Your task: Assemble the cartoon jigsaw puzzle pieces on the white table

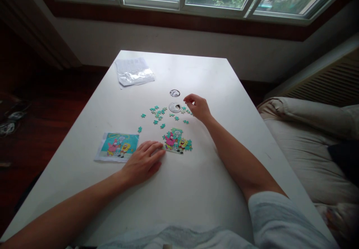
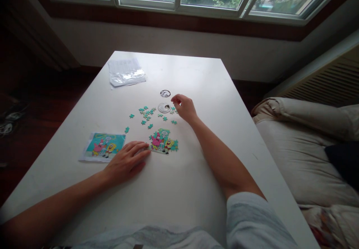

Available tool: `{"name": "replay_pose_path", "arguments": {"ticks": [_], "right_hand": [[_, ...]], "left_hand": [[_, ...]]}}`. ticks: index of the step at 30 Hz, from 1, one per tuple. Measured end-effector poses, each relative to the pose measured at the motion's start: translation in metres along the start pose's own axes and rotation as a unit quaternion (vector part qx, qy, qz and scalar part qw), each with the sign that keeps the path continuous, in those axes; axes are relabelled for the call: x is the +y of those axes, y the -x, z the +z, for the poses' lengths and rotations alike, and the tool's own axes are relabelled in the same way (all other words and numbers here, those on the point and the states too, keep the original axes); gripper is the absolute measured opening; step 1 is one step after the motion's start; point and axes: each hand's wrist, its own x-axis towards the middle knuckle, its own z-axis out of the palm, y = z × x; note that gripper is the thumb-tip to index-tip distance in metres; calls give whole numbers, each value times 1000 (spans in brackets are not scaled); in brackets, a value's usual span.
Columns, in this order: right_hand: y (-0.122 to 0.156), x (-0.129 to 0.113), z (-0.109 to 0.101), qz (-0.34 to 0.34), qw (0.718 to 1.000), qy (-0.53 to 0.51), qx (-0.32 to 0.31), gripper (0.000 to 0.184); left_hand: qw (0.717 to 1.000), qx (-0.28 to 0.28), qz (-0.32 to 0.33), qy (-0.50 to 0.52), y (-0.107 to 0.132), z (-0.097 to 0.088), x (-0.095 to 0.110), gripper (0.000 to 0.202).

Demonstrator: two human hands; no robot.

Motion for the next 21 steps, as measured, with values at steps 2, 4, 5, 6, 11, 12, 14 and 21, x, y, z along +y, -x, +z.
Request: {"name": "replay_pose_path", "arguments": {"ticks": [2, 4, 5, 6, 11, 12, 14, 21], "right_hand": [[-4, 11, -10, 36, 999, -5, 25, 21], [-4, 22, -19, 59, 997, -13, 48, 21], [-3, 27, -22, 66, 996, -15, 58, 21], [-2, 31, -24, 71, 995, -15, 64, 21], [7, 40, -24, 81, 995, -7, 53, 23], [8, 40, -23, 78, 996, -8, 45, 23], [8, 37, -23, 68, 997, -11, 31, 23], [8, 28, -28, 30, 999, -20, -31, 22]], "left_hand": [[1000, -1, -7, 0, 1, 0, 1, 36], [1000, -2, -13, -1, 1, 0, 4, 36], [1000, -2, -14, -2, 2, 0, 6, 37], [1000, -3, -14, -3, 2, 1, 8, 37], [1000, -25, 0, -2, 2, 2, 20, 37], [999, -32, 2, -2, 1, 2, 21, 38], [999, -41, 0, -4, 1, 2, 23, 39], [998, -48, -28, -23, -1, 4, 20, 45]]}}
